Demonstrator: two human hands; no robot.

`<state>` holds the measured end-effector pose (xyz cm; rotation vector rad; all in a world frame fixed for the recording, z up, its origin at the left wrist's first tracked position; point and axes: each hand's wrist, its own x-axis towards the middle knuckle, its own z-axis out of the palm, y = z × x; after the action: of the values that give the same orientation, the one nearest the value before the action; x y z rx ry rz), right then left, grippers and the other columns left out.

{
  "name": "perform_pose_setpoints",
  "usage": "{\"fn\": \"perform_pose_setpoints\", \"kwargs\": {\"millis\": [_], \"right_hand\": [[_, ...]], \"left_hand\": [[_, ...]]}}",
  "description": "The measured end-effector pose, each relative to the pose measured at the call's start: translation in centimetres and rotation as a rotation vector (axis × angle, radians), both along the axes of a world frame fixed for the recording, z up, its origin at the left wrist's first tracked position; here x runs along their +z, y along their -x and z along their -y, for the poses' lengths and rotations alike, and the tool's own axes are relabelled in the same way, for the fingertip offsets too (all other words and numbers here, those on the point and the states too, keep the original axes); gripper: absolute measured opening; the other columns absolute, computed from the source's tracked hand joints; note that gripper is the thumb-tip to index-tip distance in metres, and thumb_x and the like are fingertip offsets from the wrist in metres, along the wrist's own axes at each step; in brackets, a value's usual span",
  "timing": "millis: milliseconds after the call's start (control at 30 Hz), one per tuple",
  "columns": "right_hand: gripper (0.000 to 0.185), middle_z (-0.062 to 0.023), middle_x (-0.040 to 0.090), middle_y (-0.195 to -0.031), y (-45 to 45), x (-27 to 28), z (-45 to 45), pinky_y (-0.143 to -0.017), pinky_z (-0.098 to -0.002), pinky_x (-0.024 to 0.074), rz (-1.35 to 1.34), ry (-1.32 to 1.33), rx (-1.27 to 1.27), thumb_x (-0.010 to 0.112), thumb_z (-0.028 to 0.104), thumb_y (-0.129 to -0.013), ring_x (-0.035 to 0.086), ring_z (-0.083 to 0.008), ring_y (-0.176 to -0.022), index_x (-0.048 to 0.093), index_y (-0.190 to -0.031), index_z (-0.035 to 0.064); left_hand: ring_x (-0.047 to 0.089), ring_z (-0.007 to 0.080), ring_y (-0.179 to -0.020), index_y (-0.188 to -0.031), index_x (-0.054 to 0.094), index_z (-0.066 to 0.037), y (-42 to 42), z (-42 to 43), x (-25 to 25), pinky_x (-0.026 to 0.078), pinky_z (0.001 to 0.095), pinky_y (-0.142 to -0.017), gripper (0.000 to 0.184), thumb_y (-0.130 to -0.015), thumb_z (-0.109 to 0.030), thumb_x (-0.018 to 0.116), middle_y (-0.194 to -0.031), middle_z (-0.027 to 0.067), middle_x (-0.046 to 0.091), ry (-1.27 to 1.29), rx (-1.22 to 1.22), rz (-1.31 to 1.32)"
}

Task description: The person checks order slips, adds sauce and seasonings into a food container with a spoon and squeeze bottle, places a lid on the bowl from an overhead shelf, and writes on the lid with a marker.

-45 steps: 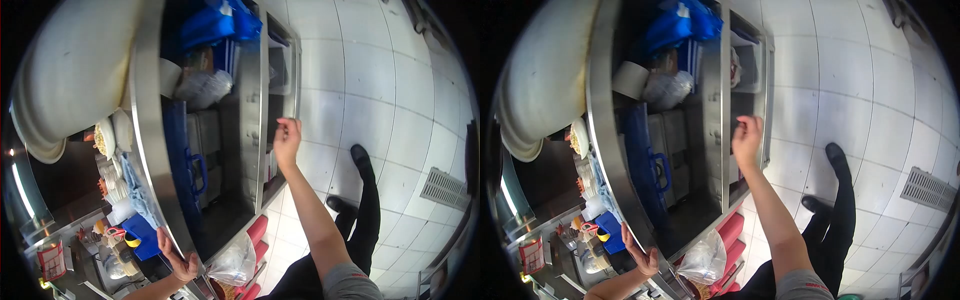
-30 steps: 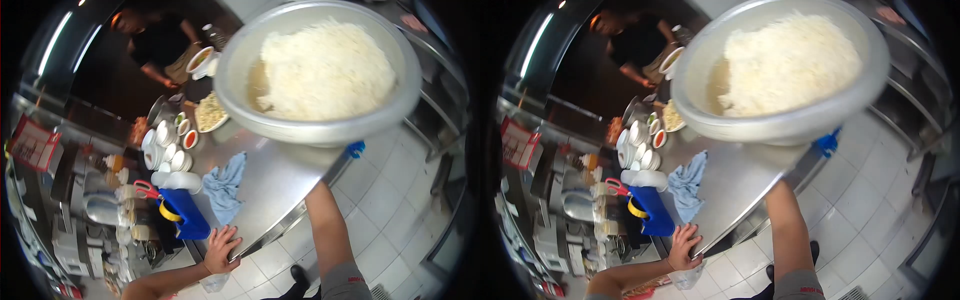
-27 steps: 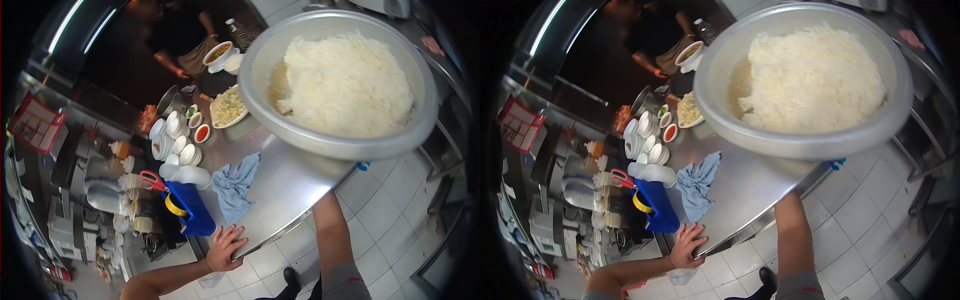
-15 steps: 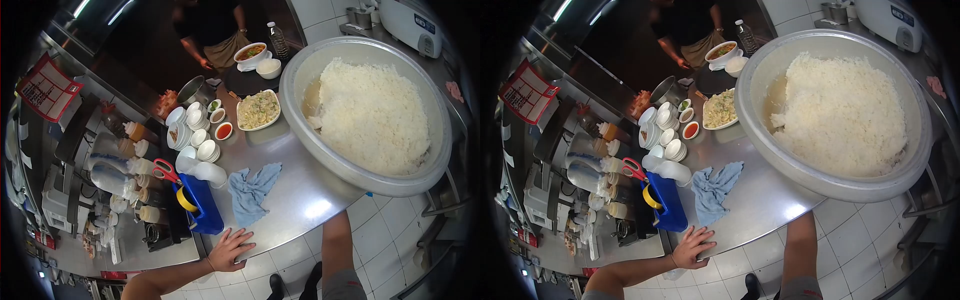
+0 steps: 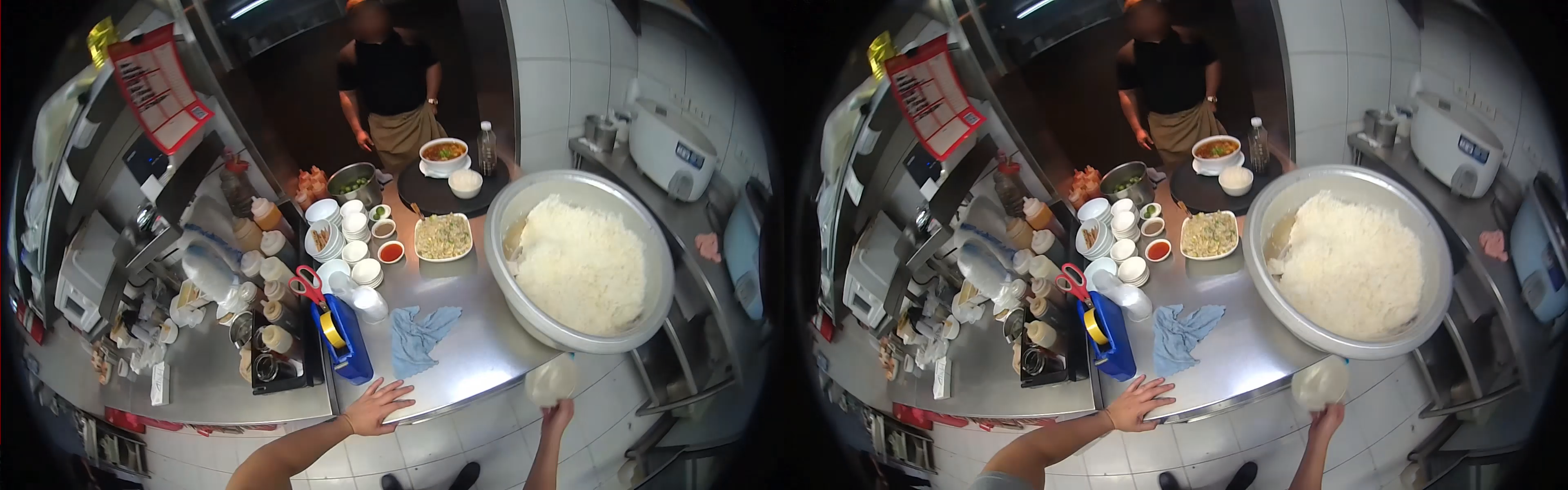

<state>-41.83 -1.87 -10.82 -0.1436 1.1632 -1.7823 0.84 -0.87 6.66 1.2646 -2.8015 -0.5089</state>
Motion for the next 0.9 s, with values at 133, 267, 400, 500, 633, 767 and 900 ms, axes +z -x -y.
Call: {"fn": "perform_pose_setpoints", "kwargs": {"millis": [133, 267, 400, 500, 633, 767, 900], "right_hand": [[0.008, -0.0035, 0.051, -0.063, -1.9, 3.6, -8.0, -0.039, -0.0313, 0.0504, -0.191, -0.278, 0.25, 0.054, 0.001, -0.067, 0.05, -0.0128, -0.046, 0.048, -0.07, 0.0062], [0.006, -0.0032, 0.051, -0.063, -7.9, 11.1, -11.2, -0.045, -0.0304, 0.0508, -0.369, -0.235, 0.809, 0.058, 0.006, -0.068, 0.054, -0.0142, -0.053, 0.053, -0.071, 0.0048], [0.008, -0.0008, 0.053, -0.063, -16.0, 17.2, -11.0, -0.047, -0.0238, 0.0442, -0.47, -0.001, 1.129, 0.06, 0.007, -0.072, 0.052, -0.0098, -0.052, 0.052, -0.071, 0.0056], [0.008, 0.0, 0.054, -0.062, -21.9, 20.8, -10.9, -0.048, -0.0216, 0.0429, -0.409, 0.129, 1.325, 0.06, 0.007, -0.073, 0.051, -0.0078, -0.052, 0.052, -0.072, 0.0062], [0.011, 0.0012, 0.054, -0.062, -30.9, 24.9, -11.9, -0.048, -0.0197, 0.0414, -0.362, 0.228, 1.617, 0.061, 0.005, -0.075, 0.051, -0.0054, -0.053, 0.051, -0.072, 0.0075], [0.012, 0.001, 0.057, -0.068, -40.4, 26.1, -14.2, -0.053, -0.02, 0.0451, -0.259, 0.25, 1.76, 0.064, 0.008, -0.08, 0.054, -0.006, -0.057, 0.052, -0.078, 0.0073], [0.017, -0.0018, 0.06, -0.078, -44.7, 28.3, -13.9, -0.06, -0.0236, 0.0491, -0.264, 0.276, 1.658, 0.063, 0.016, -0.085, 0.059, -0.0097, -0.068, 0.056, -0.095, 0.0052]], "left_hand": [[0.024, 0.029, -0.134, -0.13, 0.041, -0.021, -0.2, -0.7, -0.3, 0.017, 0.0564, -0.106, 0.059, -0.076, -0.028, 0.06, -0.142, 0.0067, 0.03, 0.091, -0.023, -0.061], [0.029, 0.0305, -0.131, -0.126, 0.046, -0.015, 0.0, -2.5, -0.7, 0.019, 0.0566, -0.105, 0.047, -0.083, -0.032, 0.056, -0.138, 0.0095, 0.036, 0.148, 0.054, -0.166], [0.037, 0.0246, -0.126, -0.124, 0.049, -0.009, -0.4, -7.1, -2.2, 0.023, 0.0449, -0.106, 0.04, -0.094, -0.035, 0.043, -0.129, 0.0115, 0.047, -0.436, 0.315, -0.82], [0.047, 0.0178, -0.116, -0.131, 0.043, -0.005, -4.8, -13.2, 2.8, 0.031, 0.0293, -0.102, 0.049, -0.097, -0.039, 0.037, -0.127, 0.009, 0.05, -1.093, 0.452, -1.371], [0.052, 0.0098, -0.1, -0.118, 0.055, 0.0, -13.8, -20.5, 5.8, 0.041, 0.0241, -0.089, 0.04, -0.094, -0.031, 0.048, -0.108, 0.0045, 0.061, -0.673, 0.676, -1.147], [0.06, 0.0144, -0.081, -0.102, 0.061, 0.002, -19.7, -25.1, 7.4, 0.047, 0.0288, -0.075, 0.029, -0.093, -0.024, 0.051, -0.089, 0.0097, 0.066, -0.192, 0.959, -1.05], [0.061, 0.0225, -0.074, -0.098, 0.061, 0.0, -26.5, -26.7, 9.7, 0.048, 0.0325, -0.07, 0.027, -0.092, -0.025, 0.051, -0.083, 0.0175, 0.065, 0.204, 1.152, -0.763]]}}
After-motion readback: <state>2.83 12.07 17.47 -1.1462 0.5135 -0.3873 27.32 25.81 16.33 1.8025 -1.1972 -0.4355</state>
